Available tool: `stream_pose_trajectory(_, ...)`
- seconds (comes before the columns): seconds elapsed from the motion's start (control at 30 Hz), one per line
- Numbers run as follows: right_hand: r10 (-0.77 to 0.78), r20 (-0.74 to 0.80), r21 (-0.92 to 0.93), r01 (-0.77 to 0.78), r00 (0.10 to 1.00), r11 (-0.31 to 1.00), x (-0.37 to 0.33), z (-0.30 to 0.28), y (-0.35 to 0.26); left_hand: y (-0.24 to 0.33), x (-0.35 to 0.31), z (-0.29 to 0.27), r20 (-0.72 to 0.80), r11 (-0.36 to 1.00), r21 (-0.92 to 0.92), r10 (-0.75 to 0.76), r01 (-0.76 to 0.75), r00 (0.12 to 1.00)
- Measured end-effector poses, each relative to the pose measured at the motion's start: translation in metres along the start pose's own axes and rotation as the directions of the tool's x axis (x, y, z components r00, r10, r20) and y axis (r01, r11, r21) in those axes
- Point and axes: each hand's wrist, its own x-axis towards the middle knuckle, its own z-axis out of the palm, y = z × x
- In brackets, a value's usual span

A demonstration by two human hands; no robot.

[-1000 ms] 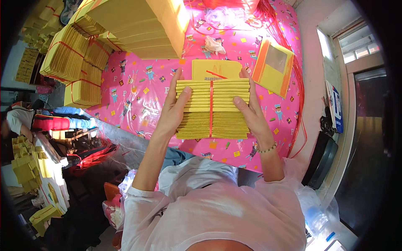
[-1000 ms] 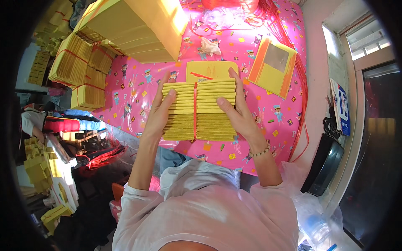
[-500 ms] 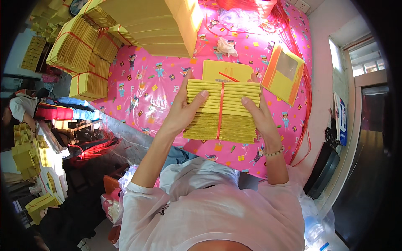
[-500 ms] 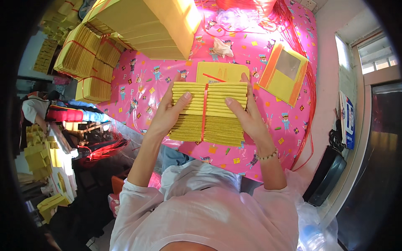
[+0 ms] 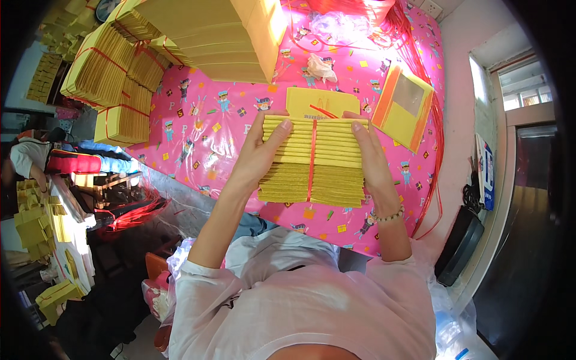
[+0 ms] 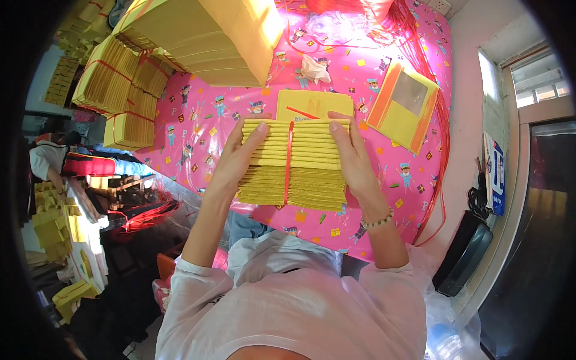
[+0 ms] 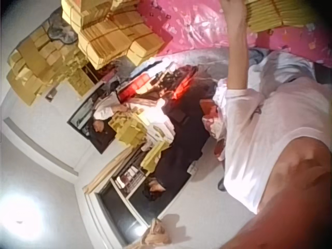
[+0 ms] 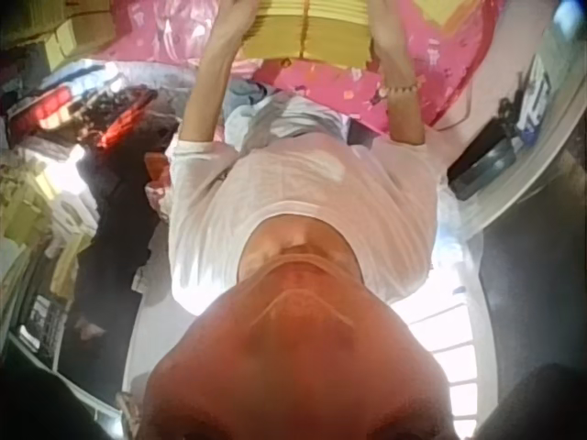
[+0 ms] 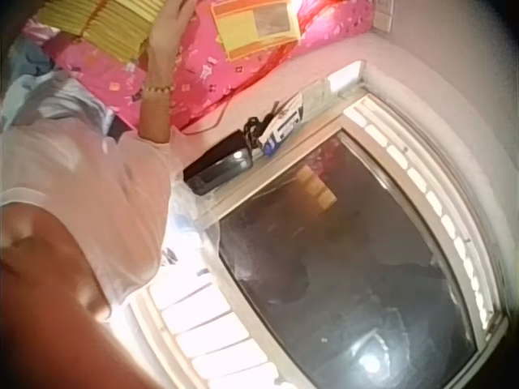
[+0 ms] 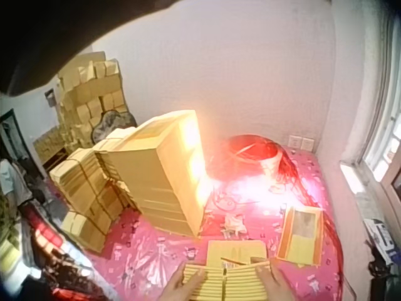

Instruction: The person ties a red string around a stack of yellow paper packets and places it on a pile. They then pick up individual yellow packets, fold the top flaps inward, and stack them on the table. The person repeats this folding and stacking process for multiple packets throughout the video.

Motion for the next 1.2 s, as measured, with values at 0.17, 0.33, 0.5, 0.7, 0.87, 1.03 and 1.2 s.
stream_pose_trajectory(0.17,0.039,-0.008,0.072,-0.038,0.999,0.997,0.002,-0.004,0.005,-0.005,0.007,0.000,0.029,0.995,0.058,0.077,-0.079,0.997)
stream_pose_trajectory(0.33,0.036,0.024,0.091,-0.038,0.999,0.995,0.002,-0.006,0.008,-0.004,0.007,-0.001,0.041,0.991,0.090,0.098,-0.101,0.994)
stream_pose_trajectory(0.5,0.050,0.032,0.107,-0.053,0.998,0.993,0.004,-0.007,0.010,-0.001,0.005,-0.003,0.059,0.999,0.047,0.007,-0.010,0.998)
stream_pose_trajectory(0.7,0.034,0.098,0.179,-0.052,0.995,0.982,-0.003,-0.014,0.010,-0.018,0.003,-0.025,0.024,0.982,-0.188,0.000,0.004,1.000)
stream_pose_trajectory(0.87,-0.012,0.102,0.059,0.006,0.995,0.998,-0.010,-0.014,0.015,-0.016,-0.013,-0.015,0.071,0.999,0.035,-0.032,0.029,0.997)
stream_pose_trajectory(1.03,0.014,0.104,0.083,-0.022,0.994,0.996,-0.009,-0.013,0.019,-0.015,-0.014,-0.013,0.088,1.000,-0.002,-0.020,0.020,0.996)
stream_pose_trajectory(1.2,0.021,0.096,0.115,-0.032,0.995,0.993,-0.011,-0.009,0.014,-0.012,-0.015,-0.010,0.088,0.999,0.017,-0.047,0.046,0.995)
